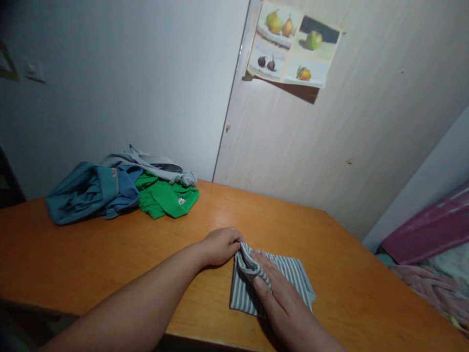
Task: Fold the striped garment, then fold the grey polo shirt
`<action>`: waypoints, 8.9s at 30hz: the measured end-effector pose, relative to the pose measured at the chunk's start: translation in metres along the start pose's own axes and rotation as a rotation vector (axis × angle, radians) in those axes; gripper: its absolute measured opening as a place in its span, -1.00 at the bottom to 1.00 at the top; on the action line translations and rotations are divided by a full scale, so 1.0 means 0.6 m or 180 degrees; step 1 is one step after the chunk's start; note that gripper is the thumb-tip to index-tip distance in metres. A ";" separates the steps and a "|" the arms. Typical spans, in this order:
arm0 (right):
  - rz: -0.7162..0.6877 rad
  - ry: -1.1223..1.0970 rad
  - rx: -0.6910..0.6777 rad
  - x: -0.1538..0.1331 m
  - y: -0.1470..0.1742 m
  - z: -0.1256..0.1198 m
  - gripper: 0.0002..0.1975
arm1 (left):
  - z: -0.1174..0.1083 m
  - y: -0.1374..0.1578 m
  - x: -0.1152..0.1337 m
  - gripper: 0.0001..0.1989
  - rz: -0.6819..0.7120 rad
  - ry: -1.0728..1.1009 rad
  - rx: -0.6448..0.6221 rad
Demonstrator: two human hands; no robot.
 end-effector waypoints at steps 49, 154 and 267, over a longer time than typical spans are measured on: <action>-0.0190 0.0011 0.0069 -0.030 -0.005 -0.047 -0.35 | -0.028 -0.007 -0.015 -0.71 -0.0154 0.0446 0.0449; 0.0520 0.1002 0.0342 0.062 -0.036 -0.070 -0.25 | 0.043 0.068 0.102 -0.11 0.0775 -0.1041 -0.0559; 0.0007 0.1284 0.0296 0.016 -0.018 -0.029 -0.37 | 0.036 0.084 0.117 -0.33 -0.0113 -0.1045 0.0032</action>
Point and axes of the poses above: each hand's wrist, its own y-axis away from the middle knuckle, its own z-axis out of the palm, x = y × z, the point moved 10 cm from there along -y, towards the middle knuckle, and after that the axes turned 13 degrees about x, right-handed, at the moved point
